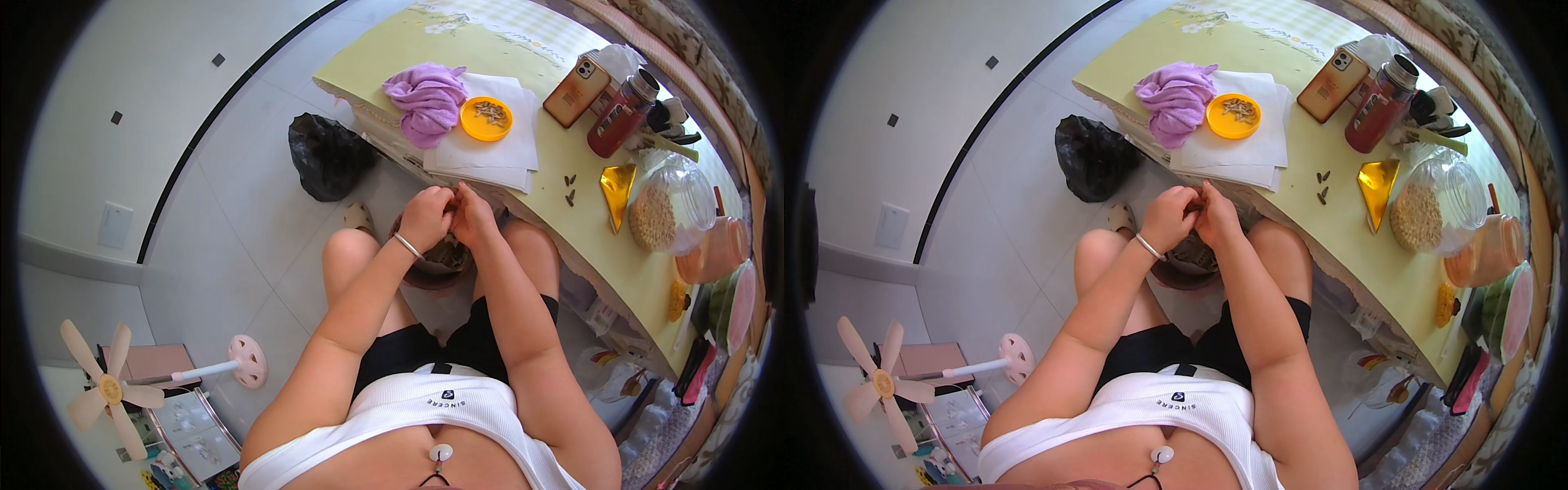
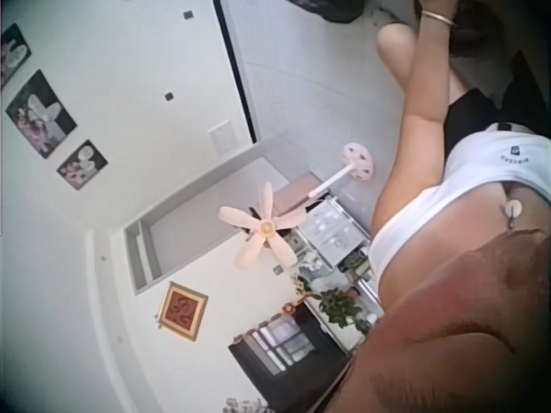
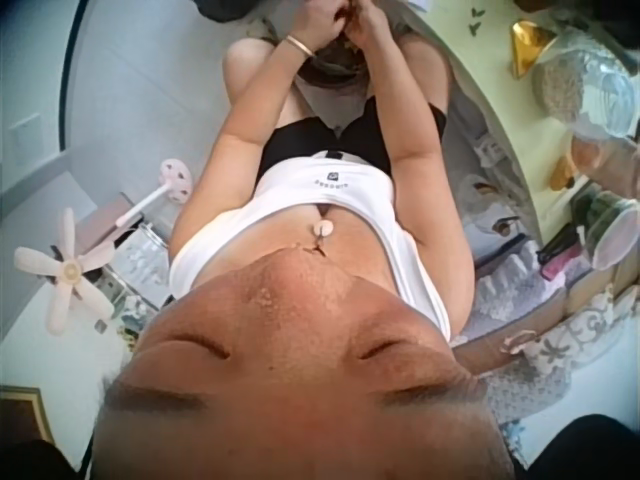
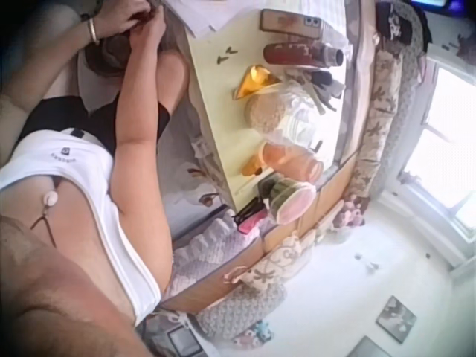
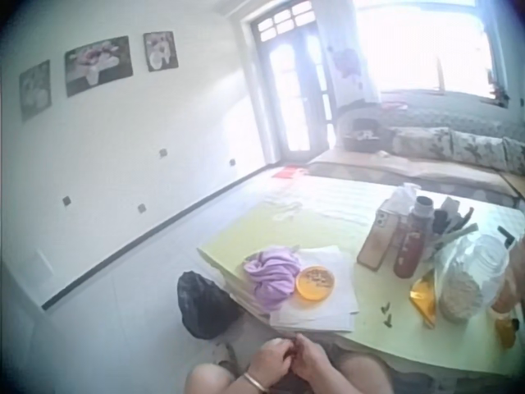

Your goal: The person sits on the floor and shells small nuts by hand, placing the kernels into a yellow bowl and the shells into a bucket. After shelling, the person wipes their hands with a purple cloth and folds a yellow foil packet.

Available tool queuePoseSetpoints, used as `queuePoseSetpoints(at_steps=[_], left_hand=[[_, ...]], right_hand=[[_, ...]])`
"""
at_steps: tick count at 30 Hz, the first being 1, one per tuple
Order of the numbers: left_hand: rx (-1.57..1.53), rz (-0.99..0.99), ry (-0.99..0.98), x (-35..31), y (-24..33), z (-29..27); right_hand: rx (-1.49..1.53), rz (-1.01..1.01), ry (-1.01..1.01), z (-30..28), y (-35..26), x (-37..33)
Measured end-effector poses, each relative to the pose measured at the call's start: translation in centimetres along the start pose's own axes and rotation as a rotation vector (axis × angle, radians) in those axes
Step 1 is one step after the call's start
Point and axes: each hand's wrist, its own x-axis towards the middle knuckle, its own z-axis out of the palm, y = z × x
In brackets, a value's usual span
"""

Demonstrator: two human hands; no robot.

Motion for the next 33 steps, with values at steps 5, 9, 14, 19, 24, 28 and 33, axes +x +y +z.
queuePoseSetpoints(at_steps=[5,9,14,19,24,28,33], left_hand=[[-0.043,-0.004,0.018,-0.2,-0.9,0.3],[-0.362,-0.135,0.14,-0.3,-1.4,-0.1],[-0.359,-0.262,0.241,-0.3,-0.6,-1.1],[-0.04,-0.036,0.288,-0.4,-0.3,-1.4],[0.131,0.02,0.239,-0.8,-0.7,-1.1],[0.246,0.007,0.212,-0.9,-0.5,-0.9],[0.188,-0.017,0.206,-1.2,-0.4,-0.7]], right_hand=[[0.031,0.022,-0.002,-0.9,0.2,0.6],[-0.018,0.068,-0.003,0.2,-0.3,-0.5],[-0.311,0.038,-0.041,0.1,-0.3,-1.1],[-0.58,-0.153,0.036,0.3,-0.3,-1.5],[-0.583,-0.229,0.036,1.0,-0.1,-1.9],[-0.584,-0.281,0.05,1.7,0.2,-2.3],[-0.833,-0.423,0.093,0.5,0.9,-0.9]])
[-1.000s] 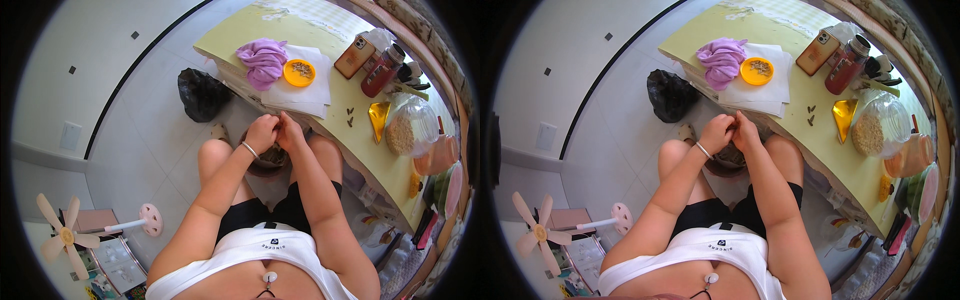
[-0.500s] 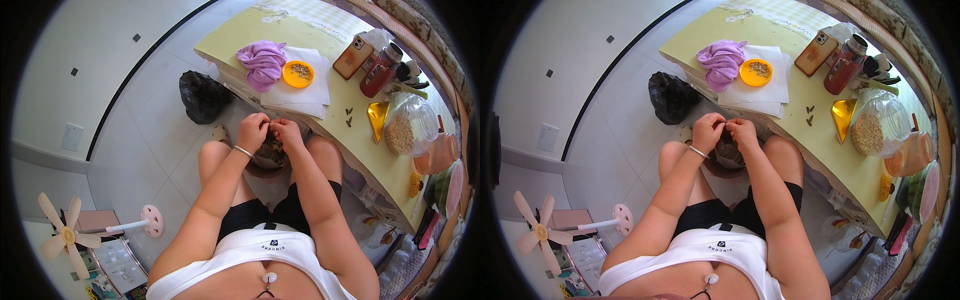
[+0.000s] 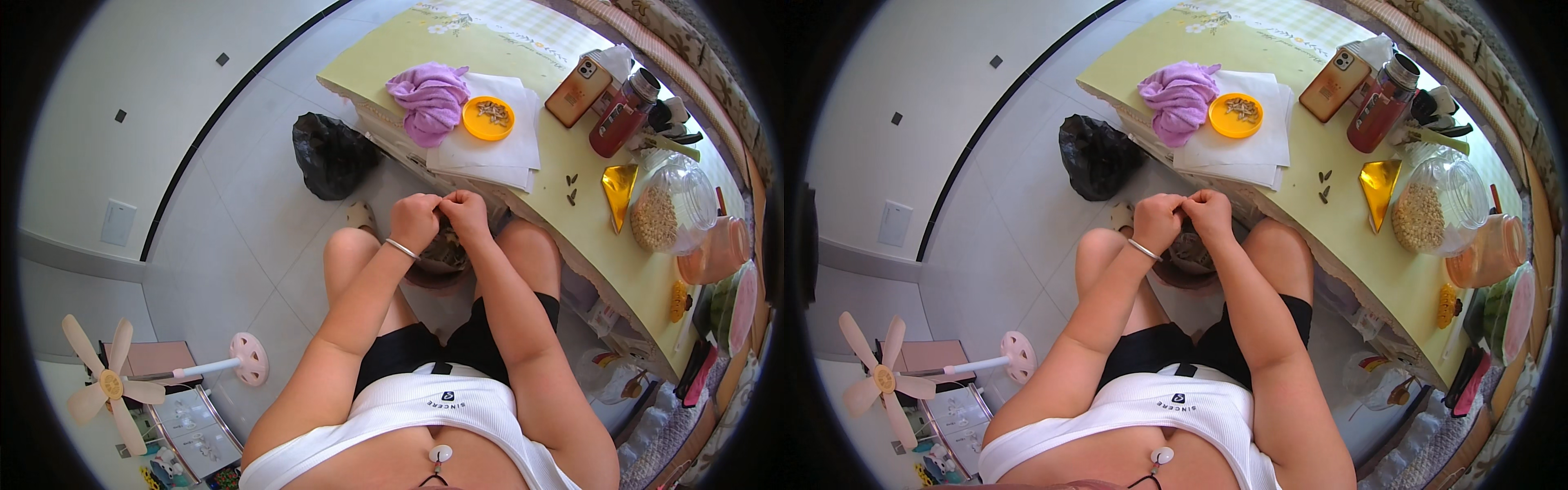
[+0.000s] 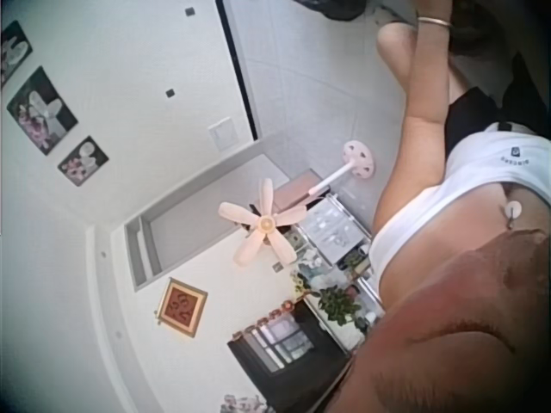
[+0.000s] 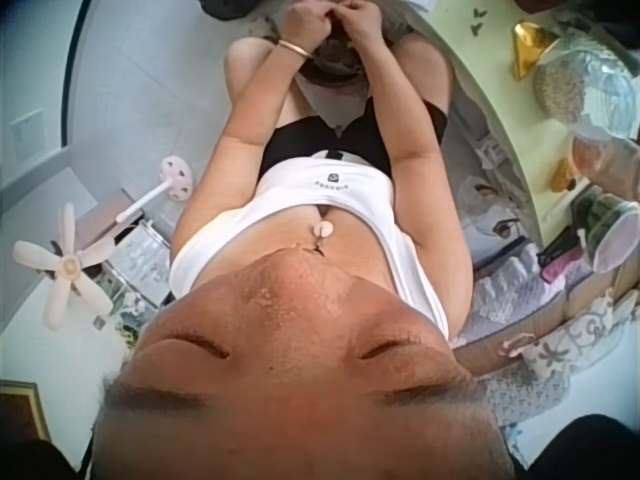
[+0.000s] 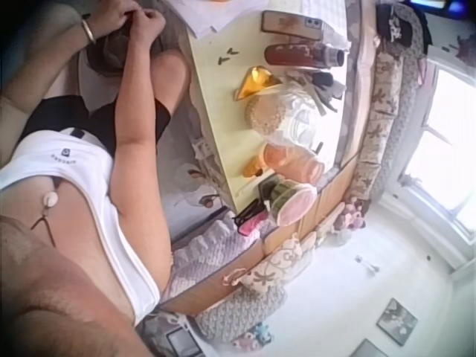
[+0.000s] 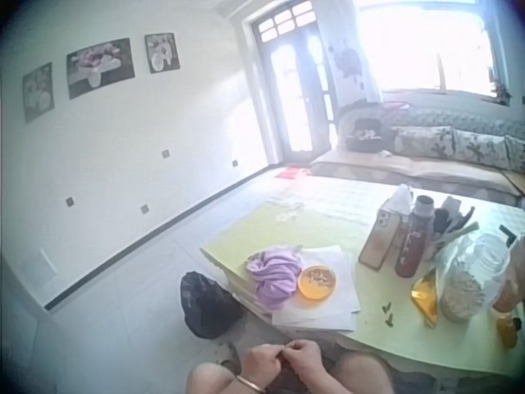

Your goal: The person sits on the floor and shells small nuts by hand, placing the kernels into a yellow bowl and the shells into a bucket. After shelling, the person wipes their hands with a purple cloth and folds a yellow foil packet.

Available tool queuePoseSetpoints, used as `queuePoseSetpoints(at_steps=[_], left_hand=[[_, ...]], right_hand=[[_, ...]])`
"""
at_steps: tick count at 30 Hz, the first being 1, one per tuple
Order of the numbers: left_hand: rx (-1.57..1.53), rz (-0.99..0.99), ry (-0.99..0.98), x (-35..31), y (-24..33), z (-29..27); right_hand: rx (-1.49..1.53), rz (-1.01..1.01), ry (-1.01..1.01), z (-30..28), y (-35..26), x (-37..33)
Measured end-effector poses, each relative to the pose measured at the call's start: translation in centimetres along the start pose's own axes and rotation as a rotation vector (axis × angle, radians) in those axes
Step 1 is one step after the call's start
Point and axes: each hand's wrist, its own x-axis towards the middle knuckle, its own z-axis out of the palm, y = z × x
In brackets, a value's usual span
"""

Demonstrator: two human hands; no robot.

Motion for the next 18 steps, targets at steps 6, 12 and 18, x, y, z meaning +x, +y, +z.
queuePoseSetpoints(at_steps=[6,12,18], left_hand=[[-0.317,-0.184,-0.05,0.0,-0.2,-0.6],[-0.997,-0.588,-0.199,0.2,-1.5,-1.4],[-1.235,-0.763,-0.229,0.3,-2.3,-1.7]], right_hand=[[0.254,0.204,-0.125,-0.5,-1.4,-0.3],[0.417,0.344,-0.227,-1.3,-2.4,-0.6],[0.392,0.288,-0.252,-1.5,-2.3,-0.4]])
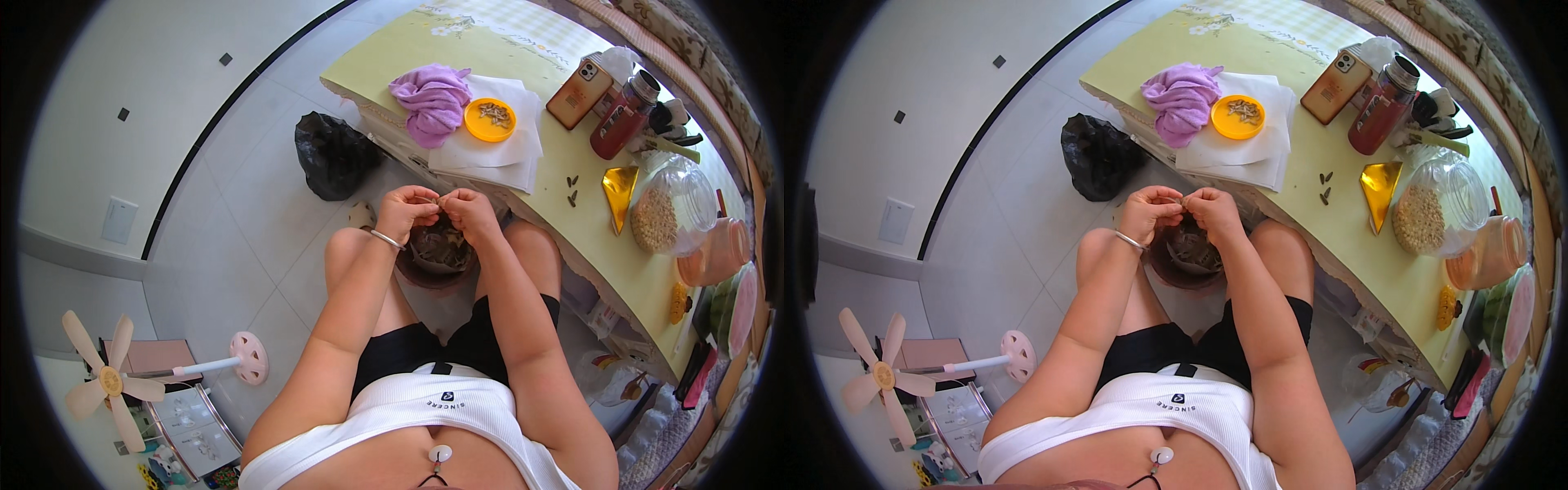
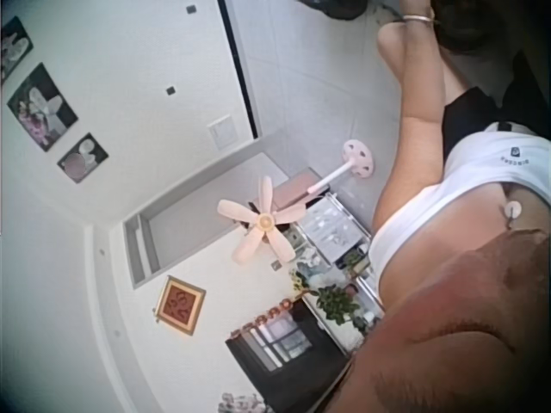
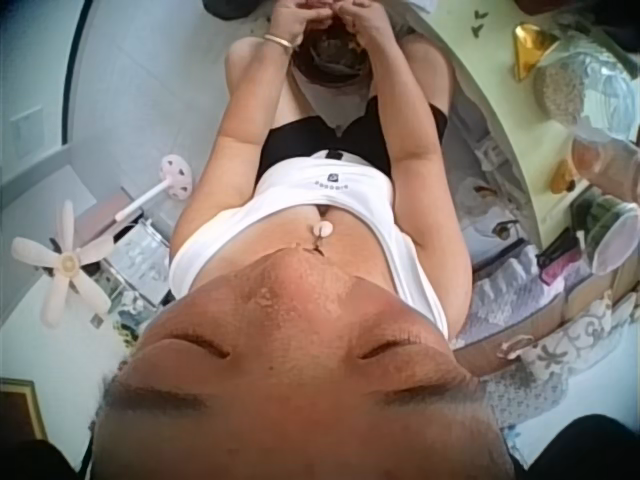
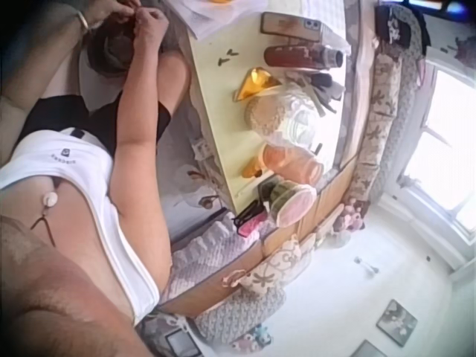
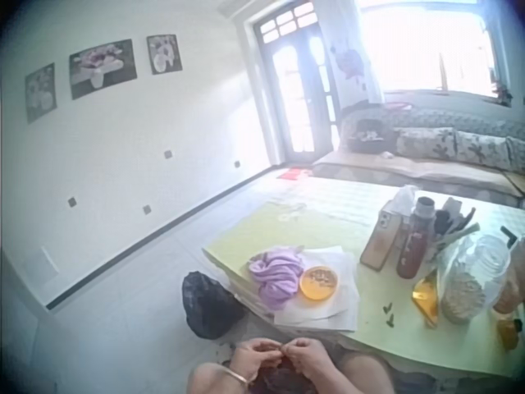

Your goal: The person sits on the floor and shells small nuts by hand, placing the kernels into a yellow bowl and the shells into a bucket. After shelling, the person wipes their hands with a purple cloth and folds a yellow foil packet.

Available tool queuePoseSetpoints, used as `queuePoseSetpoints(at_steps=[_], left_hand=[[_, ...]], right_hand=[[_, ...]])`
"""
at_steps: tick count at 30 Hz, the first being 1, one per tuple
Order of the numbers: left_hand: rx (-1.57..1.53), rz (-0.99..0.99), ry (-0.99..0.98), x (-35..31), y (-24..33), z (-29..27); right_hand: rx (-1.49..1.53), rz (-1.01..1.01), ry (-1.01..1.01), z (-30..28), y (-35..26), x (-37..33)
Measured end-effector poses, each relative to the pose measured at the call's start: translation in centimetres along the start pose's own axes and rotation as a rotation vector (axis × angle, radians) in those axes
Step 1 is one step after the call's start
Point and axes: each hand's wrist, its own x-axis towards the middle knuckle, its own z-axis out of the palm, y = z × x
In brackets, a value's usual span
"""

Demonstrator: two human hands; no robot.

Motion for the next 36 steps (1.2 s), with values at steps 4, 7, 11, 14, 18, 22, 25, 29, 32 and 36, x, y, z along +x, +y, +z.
queuePoseSetpoints(at_steps=[4,7,11,14,18,22,25,29,32,36], left_hand=[[-0.021,0.013,-0.029,0.6,-0.6,-0.6],[-0.008,0.042,-0.011,0.7,-0.7,-0.3],[0.196,0.124,0.055,1.2,-1.4,-0.6],[0.341,0.072,0.037,0.8,-0.8,-0.4],[0.647,-0.001,-0.019,-0.5,0.9,0.8],[0.703,0.305,0.057,1.2,2.3,2.1],[0.705,0.409,0.09,3.7,6.0,5.7],[0.6,0.518,0.114,7.9,9.8,9.0],[0.647,0.568,0.126,8.4,9.9,9.5],[0.948,0.647,0.098,5.3,6.2,6.6]], right_hand=[[-0.045,0.002,0.01,0.2,-0.1,-0.1],[-0.087,-0.044,0.06,0.5,0.0,-0.2],[-0.15,-0.076,0.121,0.3,0.1,0.0],[-0.3,-0.164,0.178,0.2,0.0,-0.3],[-0.446,-0.256,0.203,-1.0,1.2,0.9],[-0.466,-0.274,0.237,-0.6,1.6,1.5],[-0.372,-0.208,0.207,-0.7,1.7,1.9],[-0.167,-0.004,0.102,-0.2,0.1,0.8],[0.034,0.052,0.082,-0.8,-0.2,0.7],[0.336,0.072,0.079,-0.4,-0.4,0.8]])
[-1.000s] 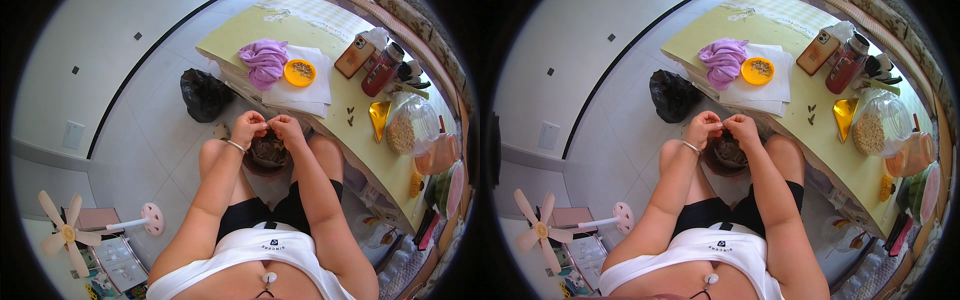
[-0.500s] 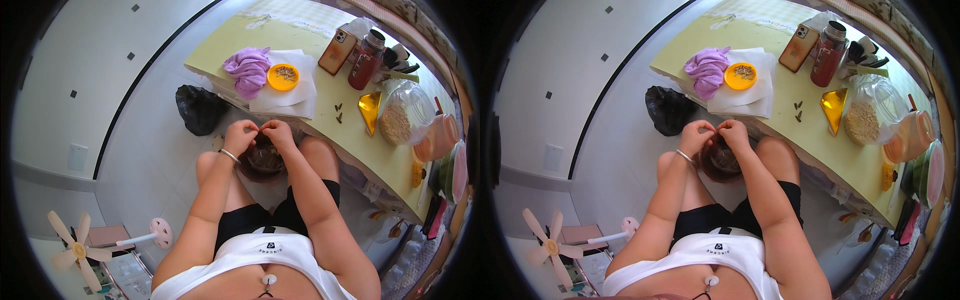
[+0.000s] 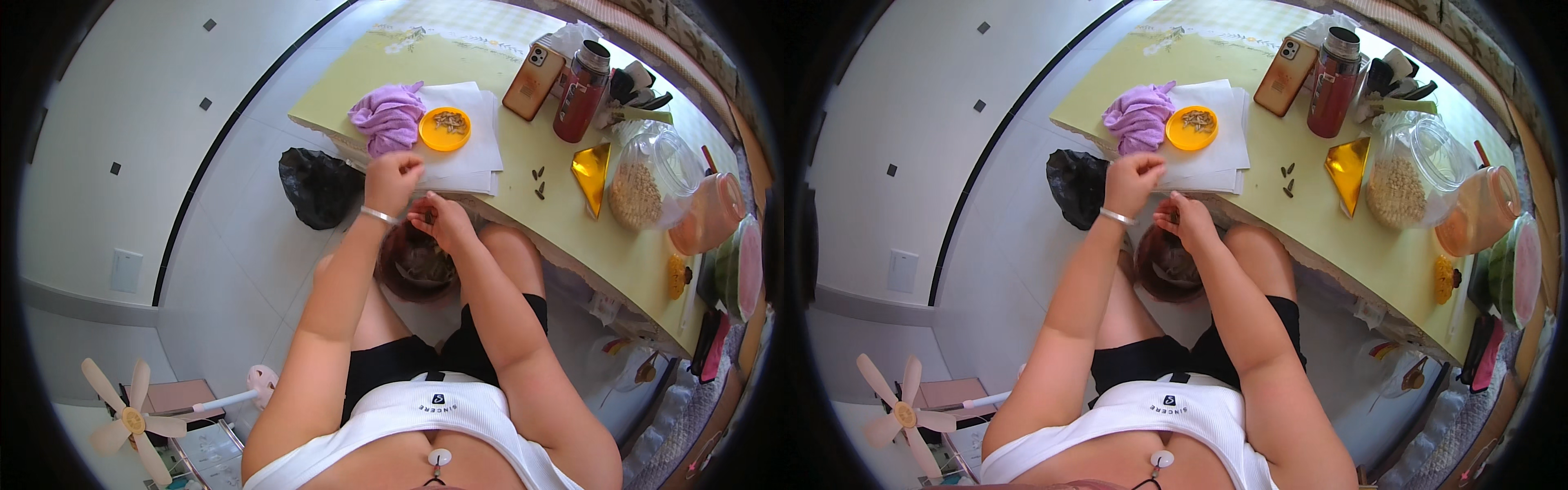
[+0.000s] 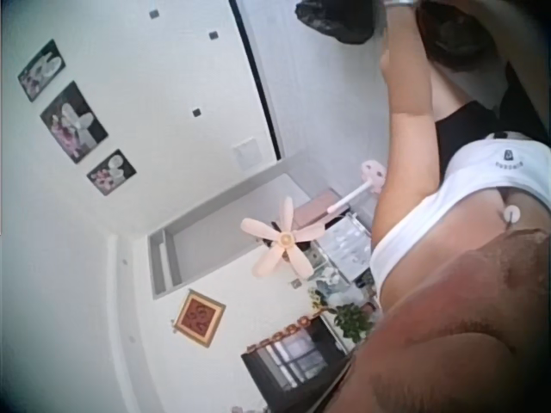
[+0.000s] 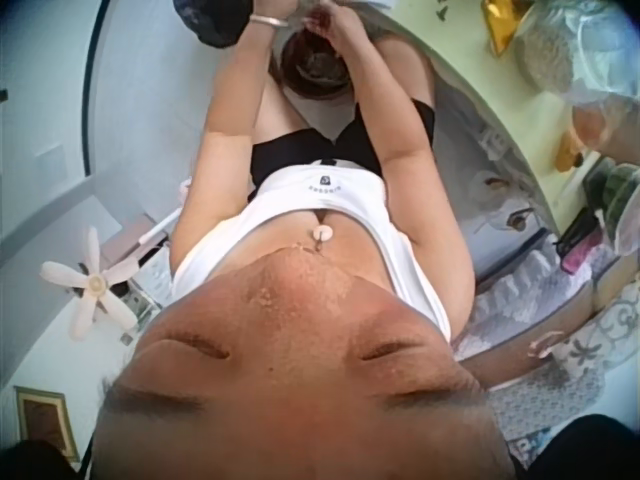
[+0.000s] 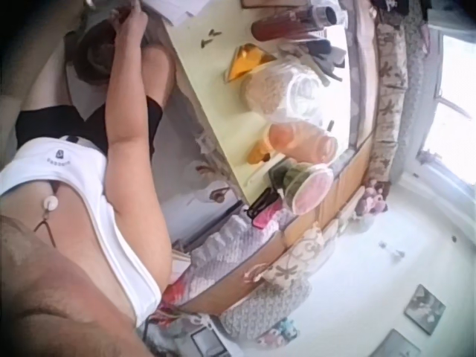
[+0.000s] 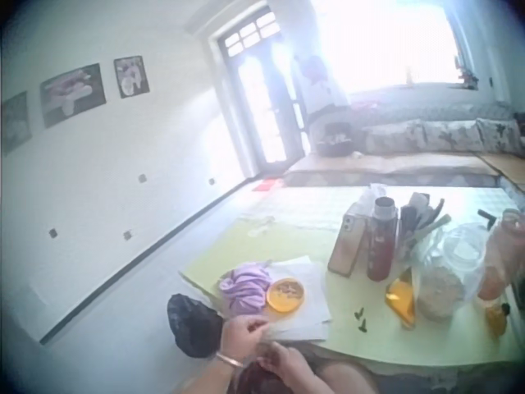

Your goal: The person sits on the floor and shells small nuts by hand, placing the kernels into a yellow bowl and the shells into a bucket. After shelling, the person wipes their hands with a purple cloth and folds a yellow foil packet.

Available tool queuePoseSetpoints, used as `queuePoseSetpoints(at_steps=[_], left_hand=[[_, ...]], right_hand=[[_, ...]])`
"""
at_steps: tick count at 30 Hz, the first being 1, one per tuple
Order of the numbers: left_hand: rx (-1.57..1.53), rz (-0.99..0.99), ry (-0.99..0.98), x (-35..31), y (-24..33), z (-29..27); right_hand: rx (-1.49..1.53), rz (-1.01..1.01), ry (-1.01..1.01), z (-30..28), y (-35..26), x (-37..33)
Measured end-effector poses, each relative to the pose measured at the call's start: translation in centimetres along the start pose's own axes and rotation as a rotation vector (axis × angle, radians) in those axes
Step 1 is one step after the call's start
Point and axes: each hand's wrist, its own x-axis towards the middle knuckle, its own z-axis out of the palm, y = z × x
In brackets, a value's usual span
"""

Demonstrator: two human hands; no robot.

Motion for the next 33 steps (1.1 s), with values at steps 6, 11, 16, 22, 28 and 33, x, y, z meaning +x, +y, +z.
queuePoseSetpoints(at_steps=[6,11,16,22,28,33], left_hand=[[0.049,-0.047,-0.119,-7.4,-2.2,0.0],[0.146,-0.027,-0.076,-8.7,-3.8,0.6],[0.093,-0.055,-0.06,-8.7,-4.4,0.4],[-0.161,-0.133,0.052,-8.9,-4.9,0.4],[-0.008,-0.087,0.077,-8.7,-3.8,-0.1],[0.174,0.015,0.058,-8.8,-3.6,0.3]], right_hand=[[0.052,0.05,-0.048,-0.2,0.7,0.7],[0.007,0.089,-0.07,-0.3,1.7,1.0],[-0.019,0.077,-0.088,-0.3,1.7,0.8],[-0.183,0.016,0.006,0.1,1.8,0.4],[-0.436,-0.069,0.024,-0.7,1.7,0.5],[-0.59,-0.239,0.088,-0.2,2.0,0.2]])
